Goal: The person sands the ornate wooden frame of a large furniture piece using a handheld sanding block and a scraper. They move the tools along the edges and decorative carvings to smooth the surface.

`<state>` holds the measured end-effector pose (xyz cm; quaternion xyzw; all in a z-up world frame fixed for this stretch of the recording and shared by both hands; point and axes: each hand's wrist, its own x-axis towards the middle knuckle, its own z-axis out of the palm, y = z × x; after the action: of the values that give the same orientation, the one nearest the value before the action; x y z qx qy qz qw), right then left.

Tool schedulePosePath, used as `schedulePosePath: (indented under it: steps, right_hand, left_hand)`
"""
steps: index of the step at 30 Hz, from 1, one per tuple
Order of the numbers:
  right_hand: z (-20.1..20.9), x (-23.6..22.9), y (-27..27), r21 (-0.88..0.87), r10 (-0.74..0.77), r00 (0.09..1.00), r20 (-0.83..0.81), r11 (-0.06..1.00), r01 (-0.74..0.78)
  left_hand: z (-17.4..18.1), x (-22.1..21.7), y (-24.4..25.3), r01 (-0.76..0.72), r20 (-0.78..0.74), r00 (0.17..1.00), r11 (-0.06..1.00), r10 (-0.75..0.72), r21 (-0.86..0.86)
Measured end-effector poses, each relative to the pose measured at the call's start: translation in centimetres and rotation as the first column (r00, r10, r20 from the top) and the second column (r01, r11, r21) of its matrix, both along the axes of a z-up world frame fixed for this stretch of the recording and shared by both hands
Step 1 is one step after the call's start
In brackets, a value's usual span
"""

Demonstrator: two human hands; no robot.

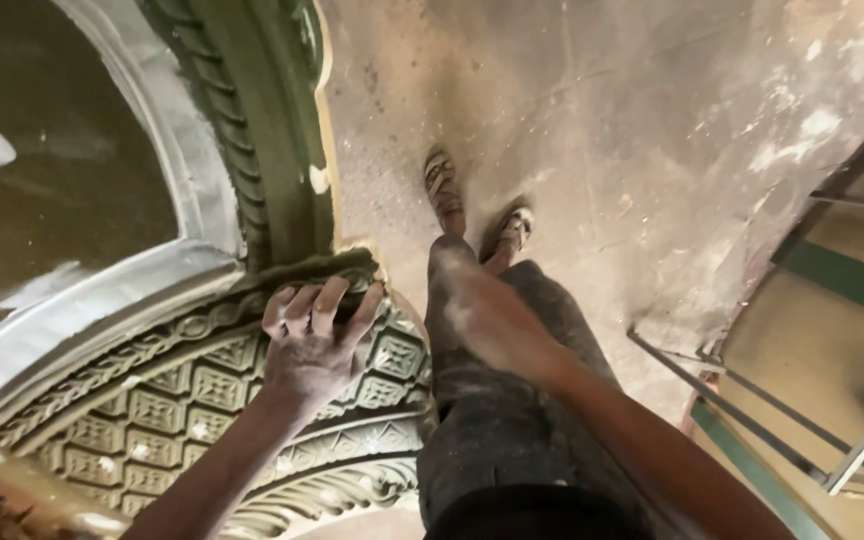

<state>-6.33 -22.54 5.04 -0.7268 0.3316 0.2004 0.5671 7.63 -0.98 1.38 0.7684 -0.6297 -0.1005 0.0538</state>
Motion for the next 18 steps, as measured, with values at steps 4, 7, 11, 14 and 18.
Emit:
schedulePosePath:
  steps: [4, 7, 11, 14, 18]
  right_hand:
    - [1.6, 2.0, 3.4, 0.026, 0.555, 0.814, -0.174, 0.829, -0.559]
    - [4.2, -0.8, 0.6, 0.261, 0.339, 0.94, -0.02, 0.91, -0.323]
    - [3.4, -2.0, -3.7, 0.203, -0.035, 0.997, -0.063, 0.978, 0.047]
    - [1.2, -0.9, -1.7, 0.226, -0.419, 0.864, -0.278, 0.846, 0.483]
    - [-2.2, 1.6, 5.4, 0.49, -0.842, 0.33, -0.427, 0.092, 0.867]
  left_hand:
    - [0.1, 0.4, -0.4, -0.009, 0.008, 1.0, 0.998, 0.01, -0.064]
    - [0.0, 0.3, -0.5, -0.013, -0.007, 1.0, 0.997, 0.012, -0.081]
    - [-0.4, 0.2, -0.3, -0.026, 0.004, 1.0, 0.992, 0.027, -0.126]
    - [-0.6, 0.2, 0.1, -0.028, -0.002, 1.0, 0.995, 0.028, -0.096]
    - [-1.6, 0.5, 0.3, -0.158, -0.167, 0.979, 0.959, 0.12, -0.234]
